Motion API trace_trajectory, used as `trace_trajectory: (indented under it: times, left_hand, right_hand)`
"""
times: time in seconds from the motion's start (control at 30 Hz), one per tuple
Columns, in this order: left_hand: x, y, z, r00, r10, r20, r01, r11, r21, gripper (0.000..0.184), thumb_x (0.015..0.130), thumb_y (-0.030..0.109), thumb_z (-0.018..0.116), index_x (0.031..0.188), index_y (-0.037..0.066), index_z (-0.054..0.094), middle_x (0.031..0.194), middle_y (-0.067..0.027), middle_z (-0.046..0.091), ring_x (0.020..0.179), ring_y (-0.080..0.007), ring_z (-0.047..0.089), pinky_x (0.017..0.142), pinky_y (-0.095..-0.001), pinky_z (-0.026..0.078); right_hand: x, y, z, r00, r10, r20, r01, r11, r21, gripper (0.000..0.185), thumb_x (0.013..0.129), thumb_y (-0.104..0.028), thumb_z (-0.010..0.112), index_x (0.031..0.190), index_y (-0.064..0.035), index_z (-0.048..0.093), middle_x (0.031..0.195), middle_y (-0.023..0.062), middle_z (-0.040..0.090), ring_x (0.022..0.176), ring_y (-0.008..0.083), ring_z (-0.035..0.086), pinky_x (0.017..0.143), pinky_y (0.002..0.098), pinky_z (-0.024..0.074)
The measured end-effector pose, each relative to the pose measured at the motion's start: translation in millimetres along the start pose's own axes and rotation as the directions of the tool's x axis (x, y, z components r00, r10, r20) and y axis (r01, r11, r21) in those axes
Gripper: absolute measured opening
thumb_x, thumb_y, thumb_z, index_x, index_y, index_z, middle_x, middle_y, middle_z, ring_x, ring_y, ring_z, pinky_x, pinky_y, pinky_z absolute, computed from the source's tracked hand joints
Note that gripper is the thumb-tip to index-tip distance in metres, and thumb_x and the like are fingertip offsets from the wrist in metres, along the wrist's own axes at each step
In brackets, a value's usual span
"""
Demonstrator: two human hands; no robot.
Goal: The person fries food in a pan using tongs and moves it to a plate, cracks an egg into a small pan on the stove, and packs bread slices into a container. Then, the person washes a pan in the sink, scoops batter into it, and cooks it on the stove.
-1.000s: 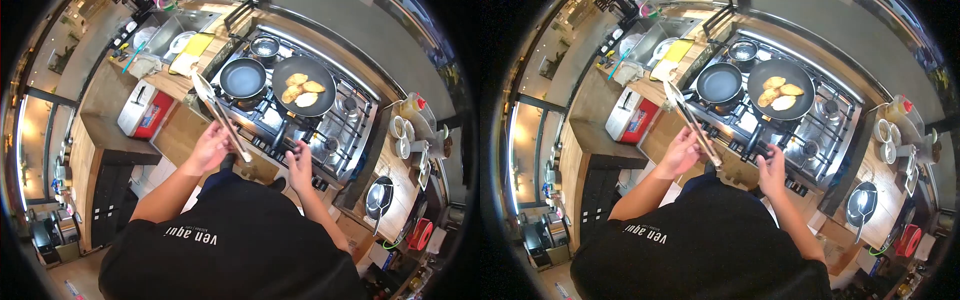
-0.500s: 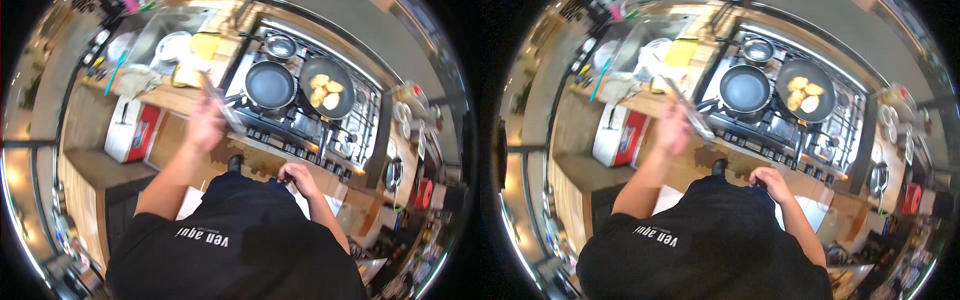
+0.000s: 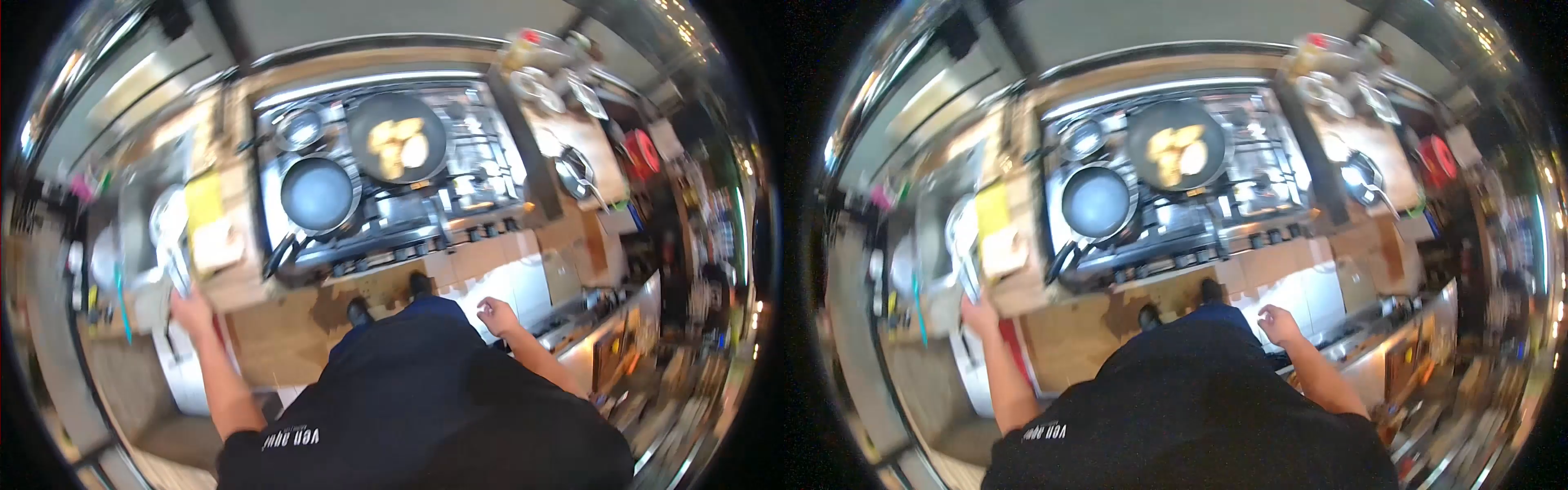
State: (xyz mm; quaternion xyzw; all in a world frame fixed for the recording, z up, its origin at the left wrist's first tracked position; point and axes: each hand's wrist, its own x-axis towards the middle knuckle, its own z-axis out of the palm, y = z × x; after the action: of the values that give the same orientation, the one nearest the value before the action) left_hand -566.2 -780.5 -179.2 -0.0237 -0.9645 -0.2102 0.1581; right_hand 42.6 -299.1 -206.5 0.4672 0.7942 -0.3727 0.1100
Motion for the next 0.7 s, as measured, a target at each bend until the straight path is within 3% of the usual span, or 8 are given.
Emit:
trace_trajectory:
  times: [0.07, 0.1, 0.2, 0.27, 0.47, 0.53, 0.67, 0.7]
  left_hand:
    - [-5.6, 31.6, -19.1, 0.992, -0.091, 0.088, 0.092, 0.996, -0.006, 0.058, 0.094, 0.039, 0.076, 0.129, -0.005, 0.064, 0.122, -0.0281, 0.070, 0.112, -0.0453, 0.066, 0.096, -0.0507, 0.052]
    - [-8.1, 39.0, -17.5, 0.999, -0.033, -0.019, 0.037, 0.959, 0.280, 0.063, 0.094, 0.044, 0.074, 0.130, -0.006, 0.062, 0.121, -0.0282, 0.068, 0.111, -0.0464, 0.065, 0.096, -0.0524, 0.051]
    - [-14.5, 75.4, -22.1, 0.997, -0.021, -0.073, 0.048, 0.923, 0.383, 0.068, 0.096, 0.046, 0.071, 0.142, 0.000, 0.053, 0.131, -0.0231, 0.061, 0.117, -0.0454, 0.059, 0.099, -0.0544, 0.048]
    - [-26.9, 116.5, -24.1, 0.949, 0.233, -0.213, -0.148, 0.925, 0.349, 0.066, 0.096, 0.045, 0.071, 0.143, 0.003, 0.053, 0.138, -0.0214, 0.057, 0.126, -0.0428, 0.055, 0.104, -0.0552, 0.044]
    - [-71.1, 286.5, -32.8, 0.840, 0.459, -0.290, -0.396, 0.883, 0.250, 0.061, 0.097, 0.036, 0.070, 0.144, 0.002, 0.050, 0.141, -0.0219, 0.053, 0.134, -0.0435, 0.049, 0.110, -0.0566, 0.038]
    - [-92.4, 338.2, -30.5, 0.822, 0.483, -0.302, -0.455, 0.876, 0.162, 0.058, 0.096, 0.027, 0.070, 0.143, -0.001, 0.050, 0.140, -0.0224, 0.053, 0.134, -0.0432, 0.049, 0.113, -0.0571, 0.037]
    - [-146.3, 417.3, -43.1, 0.828, 0.526, -0.192, -0.515, 0.850, 0.106, 0.052, 0.093, 0.016, 0.070, 0.138, -0.002, 0.051, 0.139, -0.0227, 0.052, 0.132, -0.0421, 0.049, 0.115, -0.0542, 0.036]
    - [-157.7, 434.6, -48.9, 0.831, 0.531, -0.163, -0.527, 0.847, 0.074, 0.051, 0.091, 0.013, 0.070, 0.136, -0.003, 0.052, 0.138, -0.0229, 0.052, 0.131, -0.0420, 0.049, 0.115, -0.0531, 0.035]
  right_hand:
    - [-0.5, -26.5, -30.9, 0.986, -0.112, -0.126, 0.125, 0.987, 0.102, 0.022, 0.089, -0.014, 0.073, 0.109, -0.0055, 0.071, 0.083, 0.0114, 0.068, 0.078, 0.0277, 0.067, 0.073, 0.0397, 0.0543]
    - [2.7, -39.9, -54.2, 0.959, -0.182, -0.219, 0.204, 0.976, 0.082, 0.022, 0.088, -0.012, 0.073, 0.109, -0.0053, 0.071, 0.082, 0.0111, 0.066, 0.076, 0.0269, 0.066, 0.071, 0.0396, 0.0534]
    - [31.7, -78.0, -136.5, 0.805, -0.362, -0.471, 0.419, 0.908, 0.019, 0.023, 0.086, -0.006, 0.073, 0.108, -0.0047, 0.070, 0.083, 0.0109, 0.064, 0.075, 0.0248, 0.064, 0.070, 0.0386, 0.0522]
    - [67.5, -95.5, -202.9, 0.704, -0.406, -0.583, 0.470, 0.881, -0.045, 0.022, 0.086, -0.006, 0.073, 0.108, -0.0046, 0.070, 0.083, 0.0102, 0.064, 0.076, 0.0239, 0.064, 0.071, 0.0369, 0.0523]
    - [216.6, -98.1, -401.7, 0.674, -0.471, -0.569, 0.469, 0.868, -0.163, 0.023, 0.090, -0.015, 0.073, 0.109, -0.0029, 0.072, 0.088, 0.0112, 0.069, 0.079, 0.0243, 0.066, 0.076, 0.0368, 0.0541]
    - [279.9, -88.1, -445.3, 0.631, -0.497, -0.596, 0.489, 0.851, -0.192, 0.020, 0.090, -0.007, 0.072, 0.109, -0.0018, 0.072, 0.084, 0.0071, 0.066, 0.079, 0.0181, 0.063, 0.077, 0.0333, 0.0526]
    - [380.9, -101.9, -500.7, 0.685, -0.473, -0.553, 0.437, 0.875, -0.208, 0.030, 0.090, -0.017, 0.074, 0.117, -0.0037, 0.073, 0.088, 0.0113, 0.072, 0.077, 0.0207, 0.067, 0.075, 0.0353, 0.0548]
    - [406.4, -110.5, -507.4, 0.664, -0.482, -0.572, 0.473, 0.863, -0.177, 0.032, 0.089, -0.018, 0.074, 0.118, -0.0047, 0.073, 0.091, 0.0141, 0.074, 0.083, 0.0270, 0.071, 0.079, 0.0384, 0.0559]
